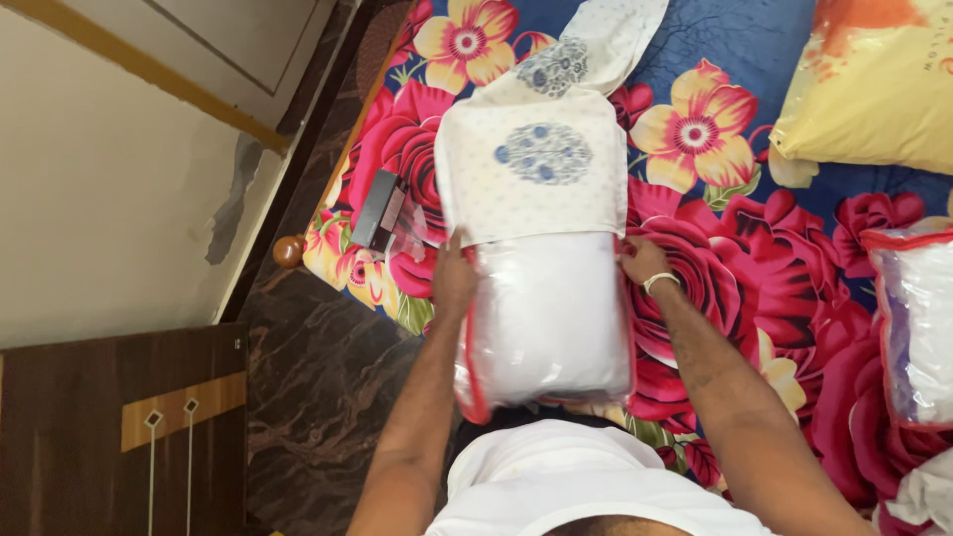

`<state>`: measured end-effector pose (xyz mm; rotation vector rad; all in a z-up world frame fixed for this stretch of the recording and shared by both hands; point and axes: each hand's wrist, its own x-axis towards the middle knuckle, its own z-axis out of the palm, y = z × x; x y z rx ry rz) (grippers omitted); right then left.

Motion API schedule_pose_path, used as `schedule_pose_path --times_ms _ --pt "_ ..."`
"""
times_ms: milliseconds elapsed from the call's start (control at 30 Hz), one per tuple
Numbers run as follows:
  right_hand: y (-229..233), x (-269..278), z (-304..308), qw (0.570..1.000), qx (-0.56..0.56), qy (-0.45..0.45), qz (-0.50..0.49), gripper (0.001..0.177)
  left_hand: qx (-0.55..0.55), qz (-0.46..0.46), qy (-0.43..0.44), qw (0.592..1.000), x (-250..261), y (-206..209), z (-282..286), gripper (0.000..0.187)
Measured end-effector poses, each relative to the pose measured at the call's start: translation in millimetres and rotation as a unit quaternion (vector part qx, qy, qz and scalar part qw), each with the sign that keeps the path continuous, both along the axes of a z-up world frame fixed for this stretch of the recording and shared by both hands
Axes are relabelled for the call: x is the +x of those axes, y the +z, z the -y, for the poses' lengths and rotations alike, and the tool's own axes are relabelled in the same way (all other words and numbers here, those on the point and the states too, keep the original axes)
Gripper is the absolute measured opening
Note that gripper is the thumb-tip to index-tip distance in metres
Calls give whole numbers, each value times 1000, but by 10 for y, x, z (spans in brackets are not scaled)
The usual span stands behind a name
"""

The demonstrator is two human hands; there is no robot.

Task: The person unfolds several pillowcases and pulls them onto new pillows one at a time on a bed.

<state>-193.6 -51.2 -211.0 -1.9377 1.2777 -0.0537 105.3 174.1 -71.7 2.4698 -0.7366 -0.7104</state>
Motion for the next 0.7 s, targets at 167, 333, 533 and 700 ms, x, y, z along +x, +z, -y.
schedule_pose_path --times_ms 167,333,533,700 --pt "42 229 -188 993 53 38 95 33 -48 141 -56 987 148 -494 -392 48" --pt "3 248 -217 992 -17 20 125 21 -186 125 -115 968 -527 -342 89 25" --pt "-76 231 -220 981 -103 -97 134 32 -189 183 -256 930 -1028 -141 846 42" --pt "-81 492 -244 917 161 -232 280 33 -62 209 -330 918 -1195 -320 1111 47"
